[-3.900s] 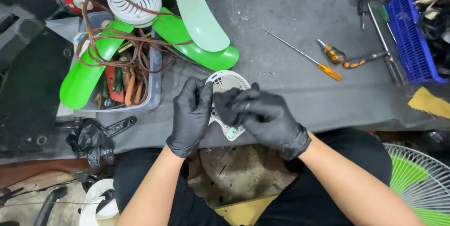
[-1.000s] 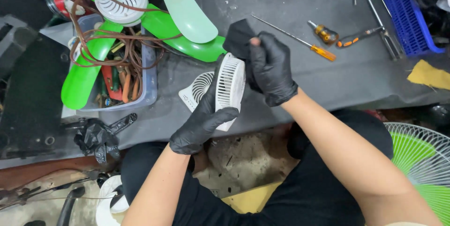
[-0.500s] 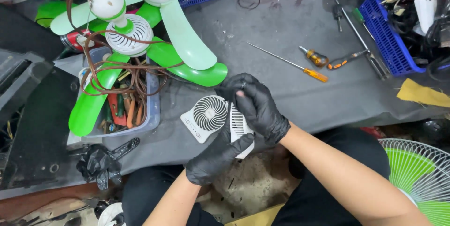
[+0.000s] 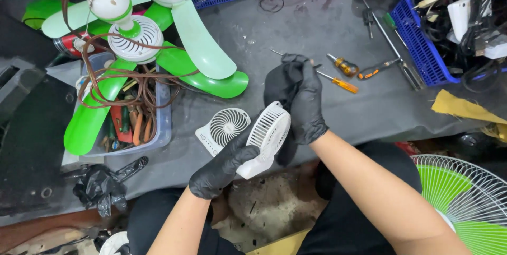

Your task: Cleaning a small plastic fan grill using a cloth and a thin metal probe on a repair bench.

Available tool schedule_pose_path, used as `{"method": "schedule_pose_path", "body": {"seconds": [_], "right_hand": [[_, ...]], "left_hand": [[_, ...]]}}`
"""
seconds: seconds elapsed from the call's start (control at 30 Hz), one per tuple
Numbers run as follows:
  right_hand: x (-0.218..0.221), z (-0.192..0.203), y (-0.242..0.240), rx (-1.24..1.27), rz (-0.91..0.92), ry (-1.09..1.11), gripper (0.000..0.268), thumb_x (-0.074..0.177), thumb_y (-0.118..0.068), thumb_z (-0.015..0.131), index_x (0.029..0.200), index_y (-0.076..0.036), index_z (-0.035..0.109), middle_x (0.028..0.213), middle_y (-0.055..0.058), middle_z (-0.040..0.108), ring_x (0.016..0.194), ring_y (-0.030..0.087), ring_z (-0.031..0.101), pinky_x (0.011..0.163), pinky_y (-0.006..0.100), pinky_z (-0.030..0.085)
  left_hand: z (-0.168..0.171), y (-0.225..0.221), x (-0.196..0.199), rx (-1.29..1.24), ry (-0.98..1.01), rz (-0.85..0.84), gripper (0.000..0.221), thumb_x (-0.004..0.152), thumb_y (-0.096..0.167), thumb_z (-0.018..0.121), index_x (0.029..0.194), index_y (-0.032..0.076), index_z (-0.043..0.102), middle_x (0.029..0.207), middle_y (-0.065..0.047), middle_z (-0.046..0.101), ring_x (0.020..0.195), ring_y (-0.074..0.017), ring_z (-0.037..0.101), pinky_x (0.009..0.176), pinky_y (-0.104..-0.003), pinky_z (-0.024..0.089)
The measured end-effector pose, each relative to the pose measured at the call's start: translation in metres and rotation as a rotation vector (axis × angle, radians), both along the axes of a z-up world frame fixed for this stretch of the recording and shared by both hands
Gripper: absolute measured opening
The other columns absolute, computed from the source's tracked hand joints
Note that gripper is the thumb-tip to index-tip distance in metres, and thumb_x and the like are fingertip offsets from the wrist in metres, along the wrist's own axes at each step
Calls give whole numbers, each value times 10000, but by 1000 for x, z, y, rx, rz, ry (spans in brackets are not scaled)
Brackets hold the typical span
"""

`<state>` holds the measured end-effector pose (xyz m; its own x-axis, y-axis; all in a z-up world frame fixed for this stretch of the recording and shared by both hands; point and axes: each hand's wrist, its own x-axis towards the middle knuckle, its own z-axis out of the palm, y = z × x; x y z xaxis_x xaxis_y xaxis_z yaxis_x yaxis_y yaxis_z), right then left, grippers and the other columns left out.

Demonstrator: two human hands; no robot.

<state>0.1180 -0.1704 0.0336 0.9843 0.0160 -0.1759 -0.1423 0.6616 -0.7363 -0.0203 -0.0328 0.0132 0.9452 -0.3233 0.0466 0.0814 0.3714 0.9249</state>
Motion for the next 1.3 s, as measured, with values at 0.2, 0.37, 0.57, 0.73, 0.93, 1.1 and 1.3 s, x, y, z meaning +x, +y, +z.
{"method": "schedule_pose_path", "body": {"seconds": [0.2,0.37,0.57,0.73,0.93,1.1,1.3], "right_hand": [[-28,36,-15,52,-122,-644,180,1042,-306,402,1131,-150,417,804,-72,402,710,57,468,736,209,470],[-67,13,-18,-827,162,-1150,243,928,-305,610,1071,-120,544,839,31,563,828,237,656,824,370,534],[-30,24,-4,-864,-125,-1422,233,922,-228,647,908,4,651,678,115,625,502,343,595,455,406,512],[-39,24,6,-784,-82,-1418,222,914,-157,651,926,60,606,669,141,646,504,370,612,453,422,526],[-63,0,24,-780,-159,-1083,245,863,-137,760,961,35,615,725,185,665,639,383,686,510,406,544],[-93,-24,35,-683,122,-805,180,784,-62,789,903,15,679,743,224,699,745,445,706,563,445,570],[-112,-18,43,-620,180,-602,164,782,-52,765,908,9,681,744,220,696,801,323,740,645,406,581]], "left_hand": [[-216,69,8,-211,344,313,569,957,159,519,1498,27,403,1382,-180,564,1026,-213,544,1037,-387,399],[10,4,1,-98,237,342,405,961,138,465,1311,-46,551,1255,-214,640,1083,-210,576,1047,-383,432],[11,-5,-3,-96,188,426,505,980,215,479,1419,-31,436,1245,-251,617,1104,-297,627,1004,-388,504],[-34,9,13,-326,303,490,395,1011,369,461,1053,25,650,881,-175,723,715,-244,716,684,-338,624],[-21,-4,6,-298,267,564,340,975,321,545,1071,10,643,904,-161,705,765,-243,704,685,-348,608],[-4,0,15,-706,103,624,479,1007,385,493,1246,-11,616,1157,-219,684,965,-325,703,879,-463,578],[33,4,2,-850,323,679,487,960,357,588,1221,-55,603,1290,-184,622,1127,-348,609,1081,-437,440]]}}
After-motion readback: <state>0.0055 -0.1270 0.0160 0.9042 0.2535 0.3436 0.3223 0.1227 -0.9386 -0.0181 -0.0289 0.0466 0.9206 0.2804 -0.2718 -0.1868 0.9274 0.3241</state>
